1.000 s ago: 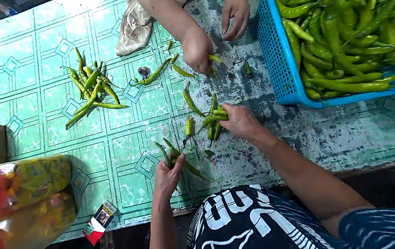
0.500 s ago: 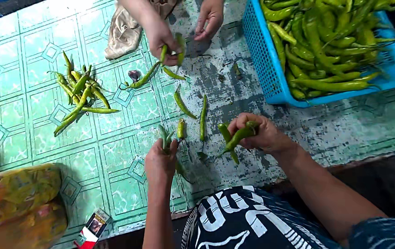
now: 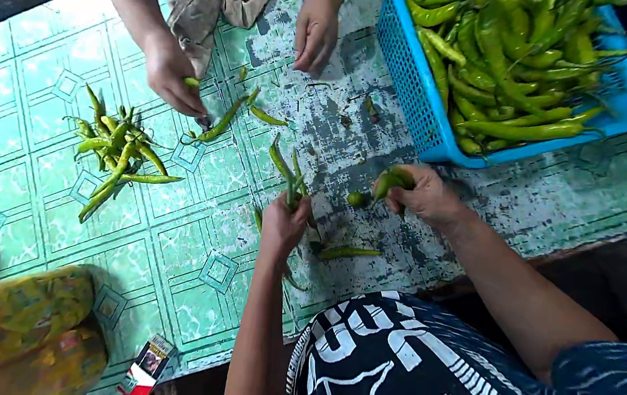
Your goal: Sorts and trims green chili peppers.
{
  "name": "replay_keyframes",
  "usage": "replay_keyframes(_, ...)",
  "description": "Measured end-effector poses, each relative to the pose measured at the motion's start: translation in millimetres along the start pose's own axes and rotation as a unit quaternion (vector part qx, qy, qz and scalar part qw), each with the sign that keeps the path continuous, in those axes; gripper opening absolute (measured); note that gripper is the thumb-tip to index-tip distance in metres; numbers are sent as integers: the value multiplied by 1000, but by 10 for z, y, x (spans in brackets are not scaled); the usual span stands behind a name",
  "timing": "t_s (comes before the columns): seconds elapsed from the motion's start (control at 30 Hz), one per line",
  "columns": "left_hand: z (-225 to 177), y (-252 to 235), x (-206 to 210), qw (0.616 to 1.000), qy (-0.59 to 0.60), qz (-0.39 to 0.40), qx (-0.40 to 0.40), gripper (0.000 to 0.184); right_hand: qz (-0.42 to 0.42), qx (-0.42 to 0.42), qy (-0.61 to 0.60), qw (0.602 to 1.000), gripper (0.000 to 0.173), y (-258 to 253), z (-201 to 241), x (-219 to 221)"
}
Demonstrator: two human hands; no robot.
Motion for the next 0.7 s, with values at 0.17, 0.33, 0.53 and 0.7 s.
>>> replay_keyframes(0.17, 224, 320, -204, 953, 302, 3, 8, 18, 211, -44, 204, 955, 21, 254, -56, 548)
replay_keyframes(0.33, 269, 654, -78, 909, 399, 112, 51, 19, 334, -78, 378, 860, 28, 555, -260, 1088)
replay_keyframes(0.53, 113, 885, -31, 876, 435, 166, 127, 20, 193, 9, 83, 978, 15, 388, -115, 887)
replay_keyframes(0.7, 9, 945, 143, 901, 377, 170, 129, 15, 207, -56, -97, 972, 22, 511, 336, 1121)
Point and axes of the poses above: each hand's wrist, its own y-axis away from the middle knuckle, its own x-axis out of the palm, z = x × y, the point moved 9 cm from there along -y, towards the middle knuckle, and after that the axes turned 5 degrees about y, right-handed, at the moved point
